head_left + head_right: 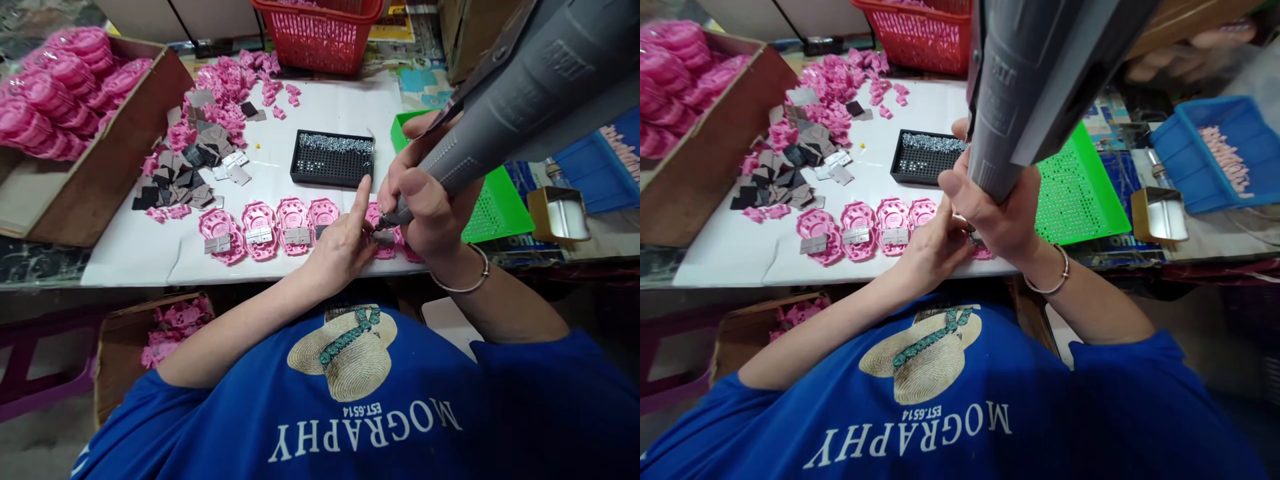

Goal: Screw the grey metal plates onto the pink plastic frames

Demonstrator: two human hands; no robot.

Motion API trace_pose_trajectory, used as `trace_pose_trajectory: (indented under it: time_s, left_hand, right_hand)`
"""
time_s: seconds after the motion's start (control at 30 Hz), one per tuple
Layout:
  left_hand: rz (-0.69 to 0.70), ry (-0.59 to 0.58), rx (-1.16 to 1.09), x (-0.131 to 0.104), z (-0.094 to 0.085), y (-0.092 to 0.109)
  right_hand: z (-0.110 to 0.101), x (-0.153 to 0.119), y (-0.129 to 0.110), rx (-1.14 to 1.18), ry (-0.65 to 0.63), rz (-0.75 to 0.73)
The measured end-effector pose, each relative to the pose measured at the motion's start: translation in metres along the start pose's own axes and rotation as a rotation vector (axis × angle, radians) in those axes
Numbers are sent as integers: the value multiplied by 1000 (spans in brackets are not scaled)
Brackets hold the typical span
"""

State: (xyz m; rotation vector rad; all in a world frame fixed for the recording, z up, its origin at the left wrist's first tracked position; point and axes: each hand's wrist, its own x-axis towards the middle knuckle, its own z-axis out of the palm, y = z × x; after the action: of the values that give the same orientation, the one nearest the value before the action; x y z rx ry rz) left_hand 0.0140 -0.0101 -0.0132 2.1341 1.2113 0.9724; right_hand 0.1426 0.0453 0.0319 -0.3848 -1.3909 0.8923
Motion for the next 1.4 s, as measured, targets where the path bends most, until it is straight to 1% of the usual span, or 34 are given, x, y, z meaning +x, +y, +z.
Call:
trace_pose_trajectory:
  time_s: [0.1, 0.23, 0.4, 0.57, 0.67, 0.87, 0.97, 1.1, 1.2, 1.27, 1.33, 1.4]
  left_hand:
    - [-7, -4, 8, 0, -1, 1]
    - [-9, 2, 2, 0, -1, 2]
    - [1, -4, -2, 0, -1, 1]
    - [-23, -17, 19, -1, -2, 2]
    - [-28, -20, 15, -1, -2, 2]
    - [9, 2, 14, -1, 0, -1]
    - [33, 12, 38, 0, 0, -3]
    - [45, 14, 45, 1, 1, -3]
    - [44, 8, 21, 1, 2, -3]
    - [45, 1, 34, 1, 3, -4]
    - [59, 0, 51, 0, 3, -6]
    - [66, -2, 52, -1, 1, -8]
  right_hand:
    - [0, 0, 2, -8, -12, -10]
    - [1, 0, 1, -64, -9, 19]
    - [1, -1, 1, -45, -2, 11]
    - [2, 0, -3, -82, 16, 74]
    - [2, 1, -5, -56, 10, 60]
    - [-2, -1, 3, -24, -1, 27]
    - [-4, -5, 8, -29, -16, 40]
    - [-4, -8, 11, -98, -30, 80]
    - [-3, -4, 7, -144, -27, 173]
    - [-3, 3, -1, -120, -27, 200]
    - [-6, 13, -12, -69, 11, 164]
    - [-11, 23, -25, -30, 101, 72]
